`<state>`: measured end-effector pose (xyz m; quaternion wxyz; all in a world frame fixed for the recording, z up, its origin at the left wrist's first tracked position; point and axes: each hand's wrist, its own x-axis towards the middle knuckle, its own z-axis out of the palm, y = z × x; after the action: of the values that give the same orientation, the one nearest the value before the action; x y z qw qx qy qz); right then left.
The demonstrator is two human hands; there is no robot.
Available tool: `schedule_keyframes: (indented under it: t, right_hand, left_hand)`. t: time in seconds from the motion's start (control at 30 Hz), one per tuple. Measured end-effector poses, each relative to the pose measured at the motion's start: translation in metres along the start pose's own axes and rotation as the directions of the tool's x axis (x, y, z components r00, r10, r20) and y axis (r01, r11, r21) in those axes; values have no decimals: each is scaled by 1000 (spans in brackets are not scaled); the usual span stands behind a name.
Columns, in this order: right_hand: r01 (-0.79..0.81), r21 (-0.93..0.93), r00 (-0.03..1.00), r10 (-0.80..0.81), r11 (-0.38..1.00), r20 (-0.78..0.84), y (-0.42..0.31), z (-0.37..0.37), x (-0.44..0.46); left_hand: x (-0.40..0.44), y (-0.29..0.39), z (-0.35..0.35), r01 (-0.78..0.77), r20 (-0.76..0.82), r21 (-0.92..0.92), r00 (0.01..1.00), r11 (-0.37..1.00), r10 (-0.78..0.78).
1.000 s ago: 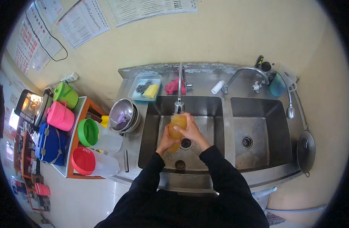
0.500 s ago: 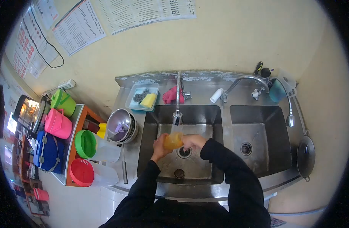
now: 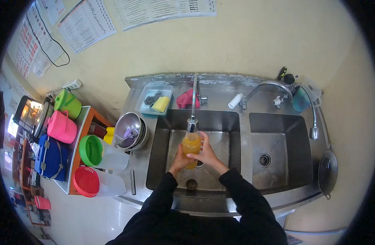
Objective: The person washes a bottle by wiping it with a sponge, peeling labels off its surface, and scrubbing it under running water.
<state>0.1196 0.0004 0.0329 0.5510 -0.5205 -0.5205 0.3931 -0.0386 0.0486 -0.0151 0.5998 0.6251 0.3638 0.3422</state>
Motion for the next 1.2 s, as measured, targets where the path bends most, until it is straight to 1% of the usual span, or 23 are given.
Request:
schedule_keyframes:
  t: [0.07, 0.1, 0.17, 0.2, 0.27, 0.3, 0.37, 0.5, 0.6, 0.7, 0.8, 0.9, 0.97, 1.03, 1.13, 1.2]
  right_hand:
    - [50, -90, 999, -51, 995, -8, 5, 6, -1]
    - [15, -75, 999, -17, 997, -27, 4, 8, 0]
    - [-53, -42, 997, 51, 998, -58, 0, 12, 2]
    - [-41, -61, 997, 36, 997, -70, 1, 14, 3]
    - [-16, -100, 996, 7, 995, -90, 3, 18, 6]
    - [-31, -97, 995, 21, 995, -99, -1, 19, 7]
    - [-58, -91, 992, 47, 994, -118, -9, 20, 9]
    - [-27, -165, 982, -4, 986, -189, -9, 26, 10]
    - [-16, -203, 971, -33, 979, -236, -2, 30, 7]
    - [-26, -181, 966, -22, 983, -257, 0, 29, 5]
    - [-63, -145, 965, 23, 987, -260, 2, 26, 3]
    - [-85, -130, 966, 49, 988, -254, -6, 25, 2]
    - [-106, -107, 964, 76, 989, -257, -7, 25, 4]
    - [-88, -131, 960, 48, 987, -277, 3, 26, 8]
    - [-85, -139, 960, 44, 987, -277, 4, 27, 10]
    - [-94, -134, 962, 56, 987, -268, 0, 28, 10]
  left_hand:
    - [-2, 1, 9, 12, -6, 47, 1000, 999, -11]
    - [-3, -1, 11, 18, -9, 72, 1000, 997, -17]
    - [-4, -8, 8, 18, 25, 64, 999, 998, -20]
    - [-5, -5, 7, 19, 39, 60, 999, 998, -22]
    - [-6, 0, 6, -35, 28, -9, 999, 999, 35]
    - [-7, 1, 6, -60, 20, -45, 998, 997, 61]
    - [-7, 1, 3, -88, -9, 26, 996, 996, 88]
    - [-8, 14, 3, -142, -24, 137, 989, 980, 146]
    - [-13, 21, 5, -166, -34, 123, 985, 978, 172]
    - [-28, 29, 0, -53, -28, -47, 998, 998, 52]
    - [-39, 30, -15, 86, -101, -33, 991, 996, -89]
    - [-46, 12, -34, 77, -129, -117, 987, 990, -92]
    - [-53, 9, -41, 109, -130, -129, 984, 986, -126]
    - [-58, 7, -46, 140, -109, -116, 982, 983, -153]
    - [-62, 17, -43, 234, -124, -165, 959, 958, -255]
    - [-63, 16, -41, 247, -108, -190, 957, 950, -271]
